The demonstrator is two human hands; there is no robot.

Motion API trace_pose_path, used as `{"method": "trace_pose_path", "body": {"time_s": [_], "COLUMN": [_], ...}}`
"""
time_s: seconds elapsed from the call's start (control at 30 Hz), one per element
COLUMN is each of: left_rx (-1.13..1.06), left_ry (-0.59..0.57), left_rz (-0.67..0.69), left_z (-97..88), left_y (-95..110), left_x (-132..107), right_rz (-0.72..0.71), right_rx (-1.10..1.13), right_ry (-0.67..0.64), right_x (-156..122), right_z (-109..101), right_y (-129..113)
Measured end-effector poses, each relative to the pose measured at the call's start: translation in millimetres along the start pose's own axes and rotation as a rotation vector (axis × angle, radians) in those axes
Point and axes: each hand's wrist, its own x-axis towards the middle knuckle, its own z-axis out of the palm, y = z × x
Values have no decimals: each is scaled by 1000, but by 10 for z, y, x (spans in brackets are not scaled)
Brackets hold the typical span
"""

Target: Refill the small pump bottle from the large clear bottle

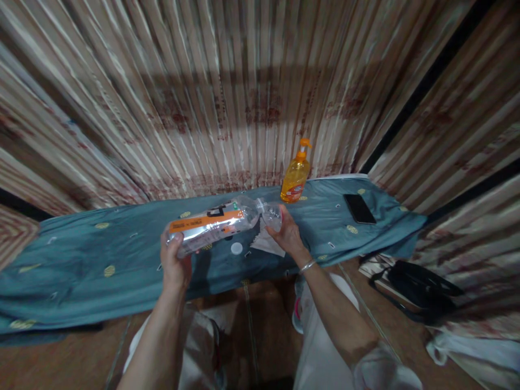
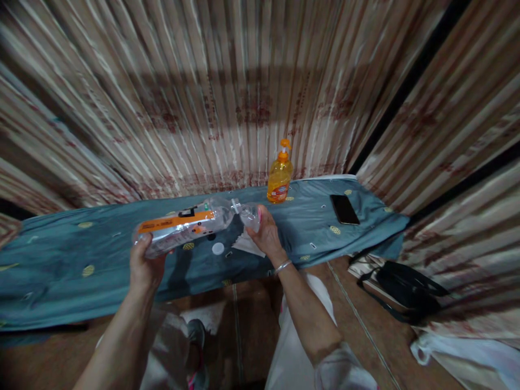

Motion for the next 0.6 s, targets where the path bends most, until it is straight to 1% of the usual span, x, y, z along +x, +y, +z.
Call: {"method": "trace_pose_path", "body": {"time_s": [0.23, 0.43, 0.6], "left_rx": [-4, -15, 7], "left_ry": [-23, -17, -37], "left_rz": [-18, -26, 2], "left_z": [-11, 11, 12], "left_y": [-14, 0, 4], "left_x": [13, 3, -5], "right_rz": [31, 42, 50], "right_rx": [7, 0, 5], "right_ry": [-4, -30, -44], "right_x": [10, 12, 18], "right_z": [-19, -39, -53], "right_y": [-36, -62, -70]}}
